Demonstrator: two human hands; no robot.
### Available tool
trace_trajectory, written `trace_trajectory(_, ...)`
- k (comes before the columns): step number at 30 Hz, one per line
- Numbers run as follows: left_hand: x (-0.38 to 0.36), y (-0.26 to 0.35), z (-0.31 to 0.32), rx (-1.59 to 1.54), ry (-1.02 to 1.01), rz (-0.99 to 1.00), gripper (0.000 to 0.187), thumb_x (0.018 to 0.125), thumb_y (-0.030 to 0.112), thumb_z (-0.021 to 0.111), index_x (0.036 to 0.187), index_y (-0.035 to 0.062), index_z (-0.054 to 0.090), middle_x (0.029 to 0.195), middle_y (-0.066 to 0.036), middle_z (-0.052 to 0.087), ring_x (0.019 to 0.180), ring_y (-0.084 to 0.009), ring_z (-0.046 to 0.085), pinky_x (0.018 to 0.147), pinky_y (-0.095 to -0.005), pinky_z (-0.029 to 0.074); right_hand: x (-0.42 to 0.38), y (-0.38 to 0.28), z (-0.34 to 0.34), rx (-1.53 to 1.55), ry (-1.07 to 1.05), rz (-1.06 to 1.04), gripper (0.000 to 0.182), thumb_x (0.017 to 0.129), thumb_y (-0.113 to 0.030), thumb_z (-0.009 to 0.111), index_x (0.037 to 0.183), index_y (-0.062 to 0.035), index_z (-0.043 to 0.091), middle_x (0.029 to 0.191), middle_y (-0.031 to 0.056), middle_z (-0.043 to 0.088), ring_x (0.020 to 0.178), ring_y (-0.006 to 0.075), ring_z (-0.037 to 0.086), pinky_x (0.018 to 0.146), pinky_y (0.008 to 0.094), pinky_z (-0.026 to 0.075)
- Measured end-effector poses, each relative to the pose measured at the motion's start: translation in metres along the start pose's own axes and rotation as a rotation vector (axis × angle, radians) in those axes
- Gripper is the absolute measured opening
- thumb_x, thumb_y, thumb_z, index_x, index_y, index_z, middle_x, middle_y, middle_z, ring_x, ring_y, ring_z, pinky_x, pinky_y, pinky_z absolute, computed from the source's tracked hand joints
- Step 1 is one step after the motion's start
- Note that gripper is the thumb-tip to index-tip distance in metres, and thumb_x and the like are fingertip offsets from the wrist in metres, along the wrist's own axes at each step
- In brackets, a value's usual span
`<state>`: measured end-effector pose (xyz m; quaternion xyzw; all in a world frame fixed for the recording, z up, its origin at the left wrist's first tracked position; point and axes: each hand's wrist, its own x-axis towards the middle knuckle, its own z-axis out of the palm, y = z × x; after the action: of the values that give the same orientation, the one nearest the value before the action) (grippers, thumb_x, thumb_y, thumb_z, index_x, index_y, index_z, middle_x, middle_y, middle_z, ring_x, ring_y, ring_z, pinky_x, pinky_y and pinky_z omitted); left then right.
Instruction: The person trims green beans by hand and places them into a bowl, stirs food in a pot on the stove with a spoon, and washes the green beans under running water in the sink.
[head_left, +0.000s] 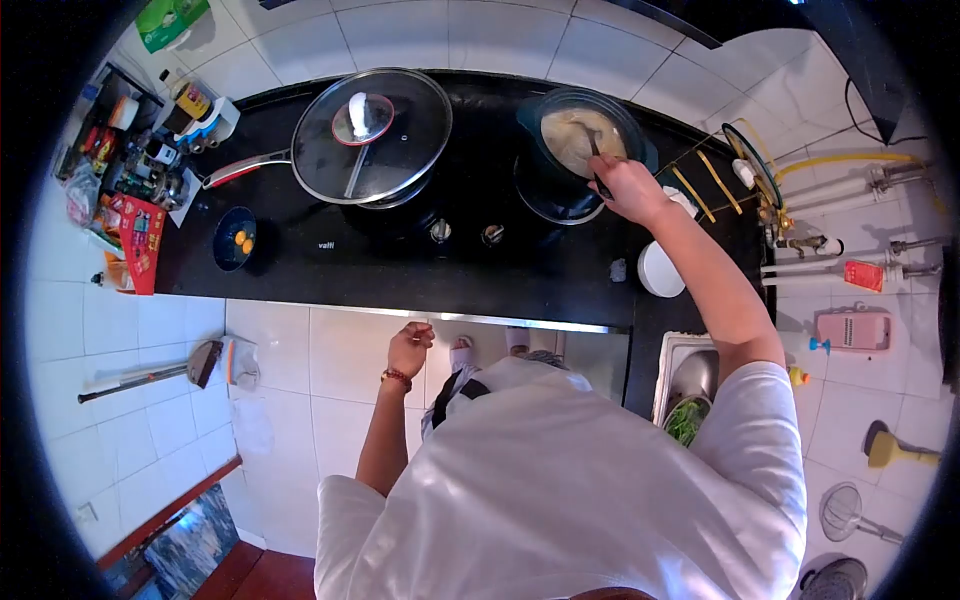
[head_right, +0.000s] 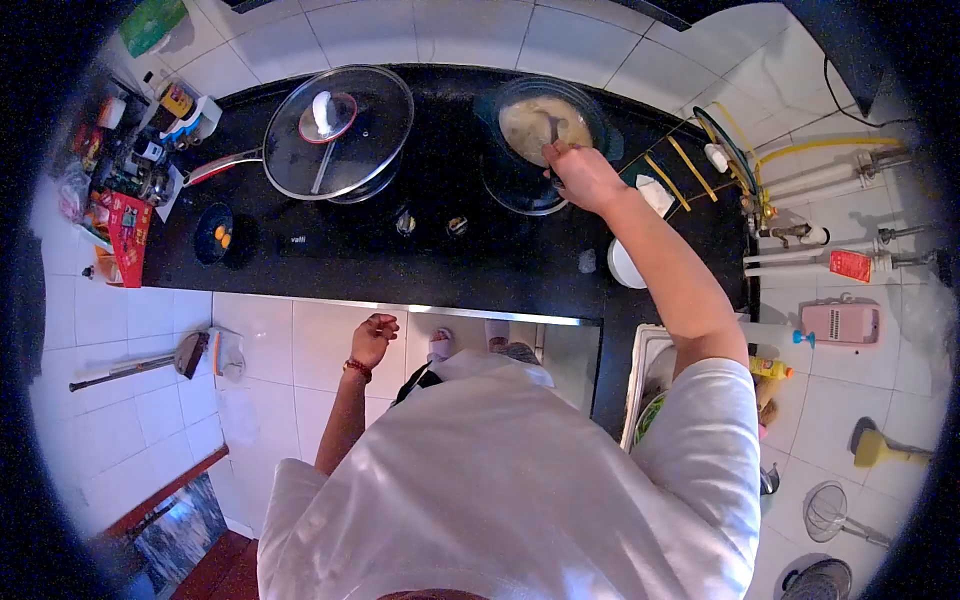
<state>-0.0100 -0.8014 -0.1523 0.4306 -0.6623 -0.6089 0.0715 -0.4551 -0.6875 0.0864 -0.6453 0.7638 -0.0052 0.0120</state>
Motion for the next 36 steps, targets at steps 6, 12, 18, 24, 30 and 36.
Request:
trace_trajectory(6, 0.003, -0.009, -0.001, 0.053, 0.014, 0.073, 0.02, 0.081, 0.002, 0.055, 0.099, 0.0011, 0.063, 0.083, -0.007, 0.069, 0.072, -0.0161, 0.066, 0.07, -0.0275, 0.052, -0.014, -0.002, -0.028, 0.078, -0.02, -0.058, 0.026, 0.079, -0.018, 0.068, 0.093, -0.001, 0.056, 0.088, 0.0195, 0.064, 0.084, 0.0371, 0.062, 0.073, 0.0439, 0.051)
trace_trajectory(12, -0.003, -0.006, 0.001, 0.019, 0.009, 0.01, 0.018, 0.082, 0.004, 0.056, 0.097, 0.0003, 0.064, 0.084, -0.007, 0.069, 0.073, -0.0163, 0.066, 0.07, -0.0278, 0.052, -0.001, -0.004, -0.062, 0.381, 0.07, -0.004, 0.026, 0.08, -0.024, 0.071, 0.086, -0.0008, 0.062, 0.071, 0.0166, 0.064, 0.068, 0.0315, 0.065, 0.063, 0.0379, 0.051)
trace_trajectory(18, -0.01, -0.027, -0.001, -0.048, 0.072, 0.043, 0.016, 0.085, 0.008, 0.057, 0.097, 0.0004, 0.064, 0.083, -0.008, 0.069, 0.071, -0.0157, 0.066, 0.069, -0.0272, 0.052, 0.017, 0.001, -0.057, 1.094, 0.189, 0.652, 0.023, 0.085, -0.019, 0.067, 0.083, 0.0031, 0.06, 0.059, 0.0108, 0.059, 0.049, 0.0192, 0.062, 0.044, 0.0283, 0.051)
trace_trajectory(24, -0.021, -0.019, -0.005, 0.002, 0.086, -0.039, 0.015, 0.085, 0.006, 0.054, 0.096, 0.0007, 0.063, 0.082, -0.007, 0.069, 0.07, -0.0152, 0.066, 0.067, -0.0268, 0.052, 0.029, 0.009, 0.002, 1.581, 0.723, 0.998, 0.03, 0.088, -0.014, 0.062, 0.099, 0.0127, 0.054, 0.07, 0.0213, 0.061, 0.057, 0.031, 0.065, 0.051, 0.0335, 0.058)
trace_trajectory(30, -0.017, -0.028, -0.009, 0.039, 0.09, 0.055, 0.017, 0.083, 0.001, 0.052, 0.096, 0.0016, 0.063, 0.08, -0.007, 0.069, 0.068, -0.015, 0.066, 0.066, -0.0267, 0.052, -0.005, 0.028, 0.016, 1.819, 0.886, 1.024, 0.035, 0.091, -0.016, 0.059, 0.11, 0.0113, 0.05, 0.086, 0.0261, 0.063, 0.071, 0.0322, 0.067, 0.06, 0.0335, 0.06)
trace_trajectory(36, -0.016, -0.015, -0.004, -0.006, 0.047, 0.03, 0.017, 0.083, 0.001, 0.052, 0.096, 0.0015, 0.063, 0.079, -0.006, 0.068, 0.068, -0.0143, 0.065, 0.066, -0.0261, 0.052, -0.042, 0.015, -0.019, 1.604, 0.876, 0.93, 0.031, 0.09, -0.022, 0.061, 0.103, 0.0057, 0.056, 0.082, 0.0208, 0.064, 0.073, 0.0276, 0.068, 0.064, 0.0311, 0.057)
